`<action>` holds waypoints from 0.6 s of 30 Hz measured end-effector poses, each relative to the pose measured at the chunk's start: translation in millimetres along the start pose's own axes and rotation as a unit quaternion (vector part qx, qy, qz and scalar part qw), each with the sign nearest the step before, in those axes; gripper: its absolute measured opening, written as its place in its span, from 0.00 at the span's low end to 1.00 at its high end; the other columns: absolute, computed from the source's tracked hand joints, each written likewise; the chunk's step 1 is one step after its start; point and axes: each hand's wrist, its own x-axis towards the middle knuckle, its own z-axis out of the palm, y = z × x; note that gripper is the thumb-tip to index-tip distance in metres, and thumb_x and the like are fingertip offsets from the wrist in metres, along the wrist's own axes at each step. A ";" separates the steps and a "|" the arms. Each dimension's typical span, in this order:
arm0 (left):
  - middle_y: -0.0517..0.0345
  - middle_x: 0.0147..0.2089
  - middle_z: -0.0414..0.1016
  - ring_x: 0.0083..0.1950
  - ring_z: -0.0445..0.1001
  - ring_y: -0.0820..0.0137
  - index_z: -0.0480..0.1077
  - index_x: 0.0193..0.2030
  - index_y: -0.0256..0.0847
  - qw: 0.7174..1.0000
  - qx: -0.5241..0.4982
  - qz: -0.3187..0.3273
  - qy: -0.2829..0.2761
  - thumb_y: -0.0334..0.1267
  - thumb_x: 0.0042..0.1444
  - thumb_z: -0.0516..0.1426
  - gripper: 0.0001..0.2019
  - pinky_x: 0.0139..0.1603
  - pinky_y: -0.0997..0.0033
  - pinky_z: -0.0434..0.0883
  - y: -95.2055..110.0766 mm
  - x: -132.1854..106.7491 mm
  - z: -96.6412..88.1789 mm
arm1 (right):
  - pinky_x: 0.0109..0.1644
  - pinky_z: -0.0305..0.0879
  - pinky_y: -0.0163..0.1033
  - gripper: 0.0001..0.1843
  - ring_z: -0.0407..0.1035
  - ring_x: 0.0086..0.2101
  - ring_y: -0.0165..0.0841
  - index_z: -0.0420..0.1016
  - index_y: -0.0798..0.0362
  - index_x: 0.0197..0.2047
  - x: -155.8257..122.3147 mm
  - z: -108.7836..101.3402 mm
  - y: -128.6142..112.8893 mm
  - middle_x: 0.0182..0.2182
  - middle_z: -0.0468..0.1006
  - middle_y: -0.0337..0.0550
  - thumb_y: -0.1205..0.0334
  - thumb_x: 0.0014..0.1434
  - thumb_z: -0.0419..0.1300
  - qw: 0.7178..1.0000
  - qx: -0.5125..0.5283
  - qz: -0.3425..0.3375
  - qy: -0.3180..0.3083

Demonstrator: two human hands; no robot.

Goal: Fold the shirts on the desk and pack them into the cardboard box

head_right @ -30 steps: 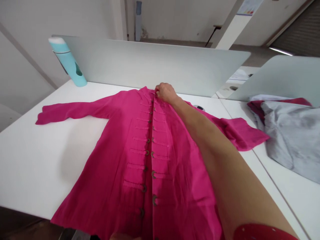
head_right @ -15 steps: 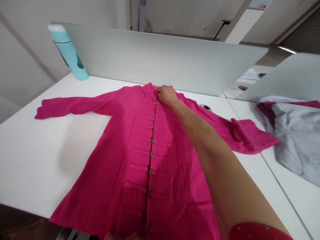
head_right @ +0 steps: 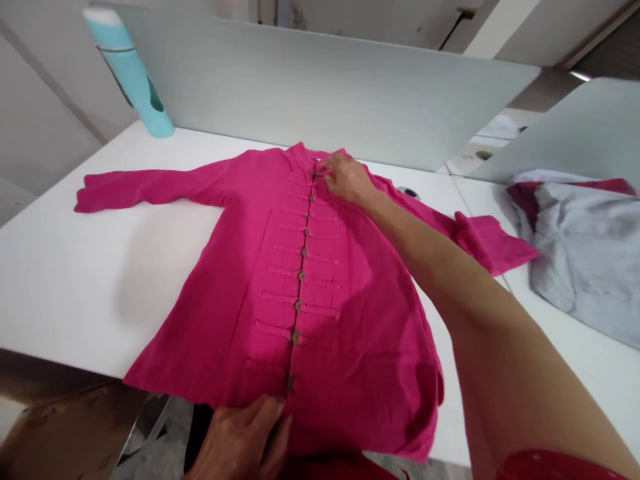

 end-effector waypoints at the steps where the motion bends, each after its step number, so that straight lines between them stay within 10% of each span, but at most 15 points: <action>1: 0.67 0.24 0.73 0.17 0.70 0.73 0.64 0.35 0.46 1.000 -0.002 -0.007 0.013 0.26 0.65 0.51 0.10 0.17 0.69 0.55 1.5 0.8 1.7 | 0.64 0.70 0.54 0.23 0.73 0.57 0.49 0.80 0.47 0.60 -7.2 -2.8 -1.9 0.59 0.79 0.49 0.58 0.70 0.49 1.000 -0.006 -0.005 -0.008; 18: 0.67 0.24 0.75 0.17 0.72 0.76 0.65 0.35 0.45 1.000 -0.008 -0.002 0.002 0.24 0.61 0.51 0.10 0.18 0.71 0.58 -10.2 -2.4 7.8 | 0.60 0.71 0.55 0.24 0.71 0.57 0.51 0.78 0.52 0.60 21.8 2.8 -23.5 0.62 0.77 0.56 0.66 0.66 0.51 0.996 -0.034 0.052 -0.068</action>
